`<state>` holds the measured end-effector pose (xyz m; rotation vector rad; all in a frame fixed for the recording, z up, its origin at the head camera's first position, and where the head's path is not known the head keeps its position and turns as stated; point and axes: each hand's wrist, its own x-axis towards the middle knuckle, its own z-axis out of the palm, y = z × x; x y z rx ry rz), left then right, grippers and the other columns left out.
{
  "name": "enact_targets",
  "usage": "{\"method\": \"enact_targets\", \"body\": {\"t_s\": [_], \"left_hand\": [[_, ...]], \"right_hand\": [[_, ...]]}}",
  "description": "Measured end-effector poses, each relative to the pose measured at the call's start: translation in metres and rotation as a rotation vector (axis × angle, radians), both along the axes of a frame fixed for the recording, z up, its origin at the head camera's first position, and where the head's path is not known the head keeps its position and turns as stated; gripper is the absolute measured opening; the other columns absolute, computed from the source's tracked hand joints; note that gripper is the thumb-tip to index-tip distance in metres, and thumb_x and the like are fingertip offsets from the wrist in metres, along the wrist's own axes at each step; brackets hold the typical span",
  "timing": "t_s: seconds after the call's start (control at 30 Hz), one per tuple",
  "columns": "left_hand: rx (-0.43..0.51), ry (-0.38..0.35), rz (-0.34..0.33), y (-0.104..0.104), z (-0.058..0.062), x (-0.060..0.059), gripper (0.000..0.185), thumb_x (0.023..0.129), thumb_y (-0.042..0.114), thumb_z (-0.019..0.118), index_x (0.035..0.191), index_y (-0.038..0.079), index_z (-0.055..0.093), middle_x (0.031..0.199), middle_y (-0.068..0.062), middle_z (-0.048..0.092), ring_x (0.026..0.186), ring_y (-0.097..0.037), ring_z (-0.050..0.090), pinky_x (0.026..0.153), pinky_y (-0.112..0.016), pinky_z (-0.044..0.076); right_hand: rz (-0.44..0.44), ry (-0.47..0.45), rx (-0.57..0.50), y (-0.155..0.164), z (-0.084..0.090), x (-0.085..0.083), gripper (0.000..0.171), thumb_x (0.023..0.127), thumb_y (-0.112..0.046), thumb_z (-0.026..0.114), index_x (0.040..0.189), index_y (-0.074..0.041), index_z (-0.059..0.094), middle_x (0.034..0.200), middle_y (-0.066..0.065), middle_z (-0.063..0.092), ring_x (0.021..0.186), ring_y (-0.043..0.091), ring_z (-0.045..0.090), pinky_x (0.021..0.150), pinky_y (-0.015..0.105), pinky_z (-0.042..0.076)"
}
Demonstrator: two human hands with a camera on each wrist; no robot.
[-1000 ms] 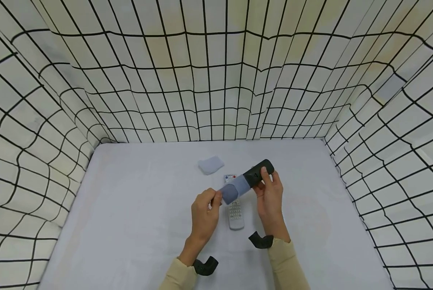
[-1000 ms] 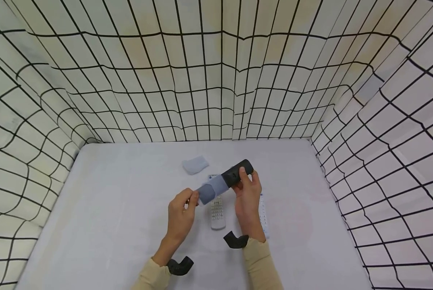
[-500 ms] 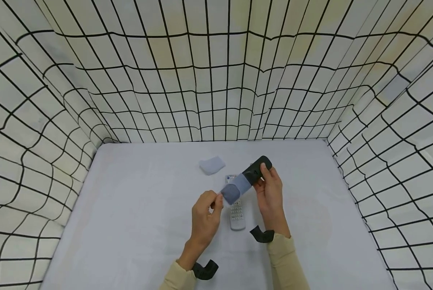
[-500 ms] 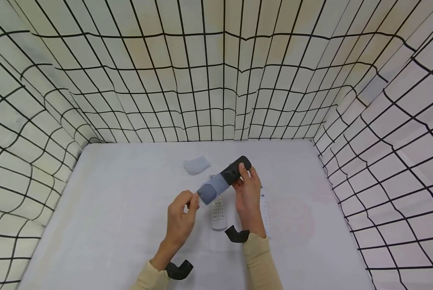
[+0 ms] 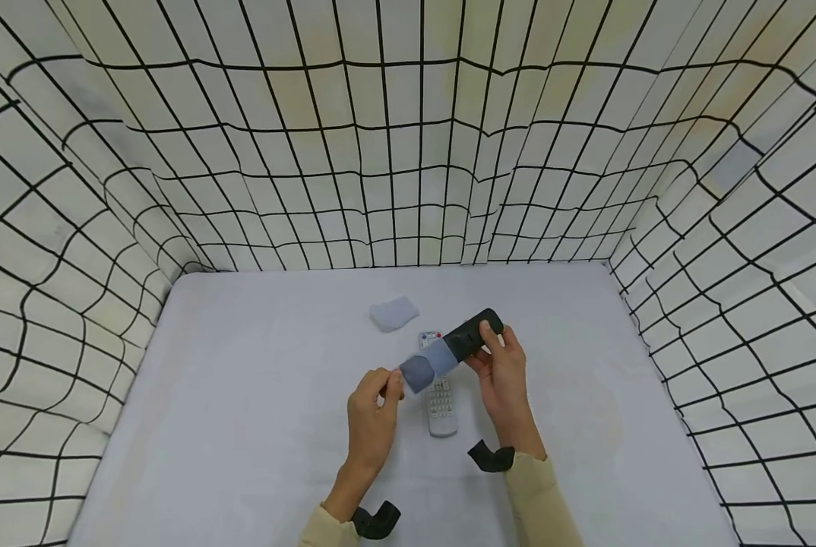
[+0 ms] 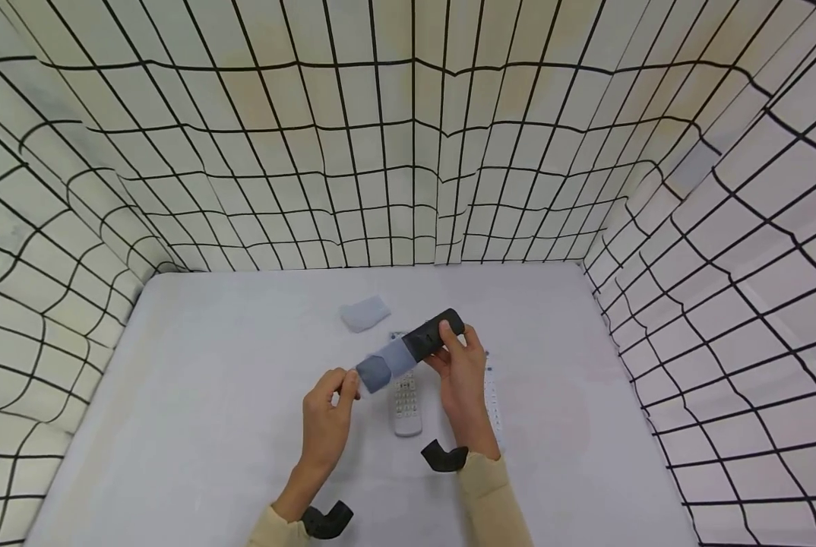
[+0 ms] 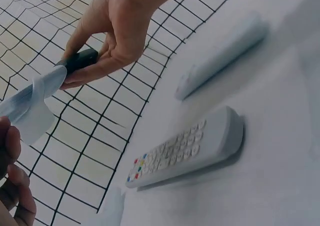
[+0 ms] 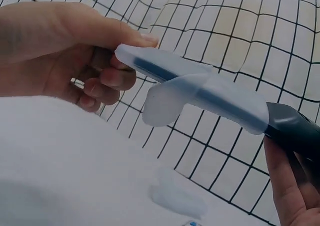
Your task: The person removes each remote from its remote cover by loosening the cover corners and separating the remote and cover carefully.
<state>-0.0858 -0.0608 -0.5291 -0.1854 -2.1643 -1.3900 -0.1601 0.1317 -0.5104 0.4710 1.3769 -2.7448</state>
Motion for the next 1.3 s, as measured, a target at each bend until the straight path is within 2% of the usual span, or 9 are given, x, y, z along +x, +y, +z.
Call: {"method": "enact_targets", "body": {"t_s": [0.17, 0.33, 0.6, 0.7, 0.8, 0.93, 1.07, 1.13, 1.3], "left_hand": [[-0.019, -0.107, 0.098, -0.01, -0.002, -0.005, 0.026, 0.107, 0.016, 0.06, 0.082, 0.012, 0.067, 0.074, 0.002, 0.061, 0.071, -0.007, 0.056, 0.068, -0.027, 0.051], [0.016, -0.227, 0.131, -0.024, 0.003, -0.017, 0.025, 0.108, 0.028, 0.059, 0.099, 0.012, 0.076, 0.073, -0.001, 0.067, 0.066, -0.012, 0.06, 0.061, -0.024, 0.047], [0.066, -0.428, -0.009, -0.045, 0.012, -0.042, 0.027, 0.107, 0.034, 0.06, 0.103, 0.013, 0.077, 0.078, -0.01, 0.07, 0.053, -0.015, 0.054, 0.048, -0.024, 0.035], [0.097, -0.52, -0.072, -0.05, 0.015, -0.049, 0.026, 0.106, 0.033, 0.063, 0.103, 0.013, 0.079, 0.076, -0.01, 0.072, 0.052, -0.014, 0.053, 0.048, -0.023, 0.032], [0.136, -0.606, -0.13, -0.054, 0.017, -0.056, 0.025, 0.104, 0.032, 0.066, 0.105, 0.01, 0.079, 0.074, -0.009, 0.072, 0.06, -0.012, 0.056, 0.055, -0.023, 0.039], [0.194, -0.674, -0.187, -0.056, 0.019, -0.061, 0.024, 0.103, 0.027, 0.068, 0.109, 0.006, 0.079, 0.079, -0.006, 0.07, 0.073, -0.017, 0.063, 0.07, -0.024, 0.049], [0.187, -0.694, -0.212, -0.057, 0.019, -0.066, 0.024, 0.103, 0.027, 0.069, 0.104, 0.005, 0.078, 0.075, -0.004, 0.068, 0.078, -0.028, 0.065, 0.073, -0.029, 0.051], [0.155, -0.688, -0.207, -0.058, 0.019, -0.07, 0.023, 0.102, 0.026, 0.069, 0.098, 0.005, 0.078, 0.071, -0.004, 0.067, 0.078, -0.031, 0.064, 0.07, -0.029, 0.049], [0.028, -0.648, -0.131, -0.059, 0.015, -0.078, 0.024, 0.101, 0.023, 0.069, 0.086, 0.006, 0.077, 0.066, -0.008, 0.066, 0.063, -0.019, 0.054, 0.061, -0.027, 0.037]], "right_hand": [[0.064, 0.018, 0.094, 0.006, -0.008, 0.012, 0.012, 0.104, -0.014, 0.066, 0.108, -0.01, 0.056, 0.108, 0.006, 0.069, 0.088, 0.019, 0.079, 0.083, 0.038, 0.065], [0.171, 0.022, 0.236, 0.011, -0.013, 0.027, 0.021, 0.101, -0.011, 0.069, 0.113, -0.006, 0.053, 0.113, 0.009, 0.071, 0.098, 0.019, 0.078, 0.089, 0.039, 0.063], [0.386, -0.002, 0.463, 0.015, -0.02, 0.042, 0.048, 0.095, -0.01, 0.076, 0.136, -0.001, 0.053, 0.131, 0.022, 0.062, 0.11, 0.029, 0.071, 0.091, 0.044, 0.063], [0.46, 0.022, 0.617, 0.014, -0.021, 0.048, 0.046, 0.094, -0.017, 0.079, 0.135, -0.007, 0.062, 0.127, 0.017, 0.065, 0.111, 0.028, 0.067, 0.091, 0.041, 0.061], [0.531, 0.052, 0.715, 0.011, -0.022, 0.053, 0.042, 0.094, -0.023, 0.079, 0.133, -0.012, 0.067, 0.124, 0.014, 0.064, 0.104, 0.024, 0.067, 0.086, 0.033, 0.056], [0.603, 0.06, 0.689, 0.006, -0.025, 0.058, 0.046, 0.097, -0.024, 0.076, 0.138, -0.008, 0.063, 0.128, 0.02, 0.062, 0.091, 0.023, 0.073, 0.081, 0.028, 0.056], [0.617, 0.049, 0.643, -0.001, -0.028, 0.063, 0.049, 0.098, -0.025, 0.074, 0.14, -0.004, 0.06, 0.129, 0.021, 0.064, 0.089, 0.021, 0.074, 0.082, 0.027, 0.056], [0.624, 0.051, 0.603, -0.006, -0.03, 0.066, 0.052, 0.1, -0.026, 0.073, 0.143, -0.001, 0.057, 0.127, 0.021, 0.068, 0.089, 0.024, 0.076, 0.083, 0.028, 0.058], [0.638, 0.04, 0.496, -0.017, -0.034, 0.072, 0.063, 0.101, -0.029, 0.071, 0.149, 0.003, 0.048, 0.12, 0.027, 0.074, 0.091, 0.028, 0.08, 0.085, 0.03, 0.061]]}}
